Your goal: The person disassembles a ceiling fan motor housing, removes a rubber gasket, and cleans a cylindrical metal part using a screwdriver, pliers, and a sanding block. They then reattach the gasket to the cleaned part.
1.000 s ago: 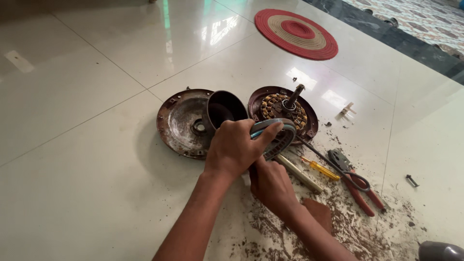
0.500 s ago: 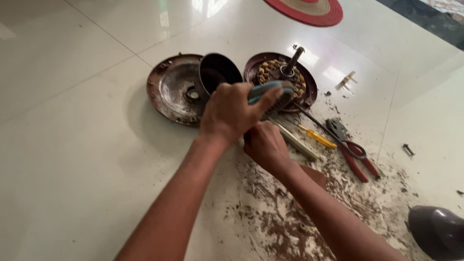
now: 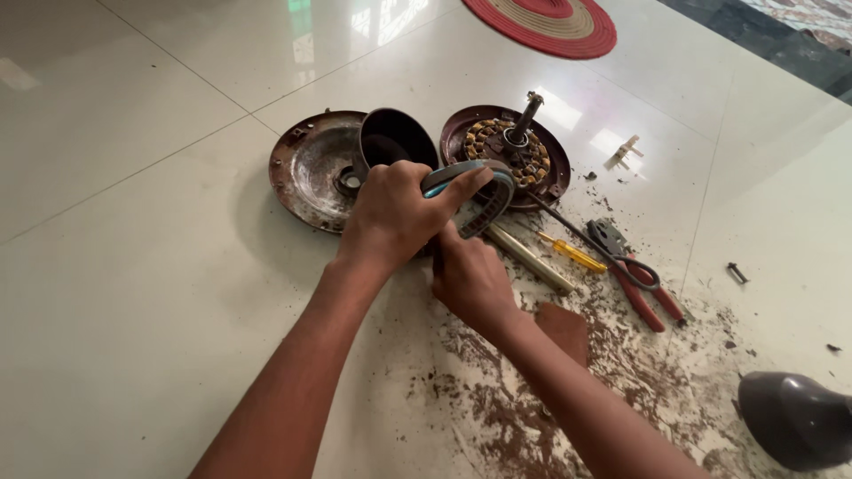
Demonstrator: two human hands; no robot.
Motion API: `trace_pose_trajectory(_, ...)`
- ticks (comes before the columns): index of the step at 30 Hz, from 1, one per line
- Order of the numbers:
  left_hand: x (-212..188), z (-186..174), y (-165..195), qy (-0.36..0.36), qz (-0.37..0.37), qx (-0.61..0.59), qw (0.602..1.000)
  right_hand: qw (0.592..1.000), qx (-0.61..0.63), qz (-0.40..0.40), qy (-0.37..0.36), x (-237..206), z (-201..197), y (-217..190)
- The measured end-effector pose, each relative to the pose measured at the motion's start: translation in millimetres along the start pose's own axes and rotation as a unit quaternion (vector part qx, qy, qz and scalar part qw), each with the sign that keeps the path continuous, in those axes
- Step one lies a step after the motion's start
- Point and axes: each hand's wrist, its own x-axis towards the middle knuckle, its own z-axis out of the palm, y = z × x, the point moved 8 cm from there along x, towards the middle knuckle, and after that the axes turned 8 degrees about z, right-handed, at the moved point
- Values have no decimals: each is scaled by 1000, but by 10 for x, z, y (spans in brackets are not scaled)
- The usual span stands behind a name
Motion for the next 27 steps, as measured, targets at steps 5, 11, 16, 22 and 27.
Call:
trace_pose_trajectory(5, -27, 9, 72, 11, 13, 11, 1000, 1000, 14, -5, -2, -8, -52, -110)
trace_pose_trajectory(11, 12, 3, -25, -5, -14, 5, 1000, 999, 10, 17, -31, 20, -28, -109)
trace_pose_trajectory(16, 53, -77, 5, 29, -3, -26, 999, 997, 66, -41, 22, 99, -78, -113)
trace_pose_trajectory(22, 4, -51, -74, 1, -72, 14, 997, 993, 27, -106, 47, 217, -41, -189)
trace_pose_trajectory(27, 8, -109, -39, 30, -50, -40, 997, 998, 33, -38, 22, 230, 41, -85)
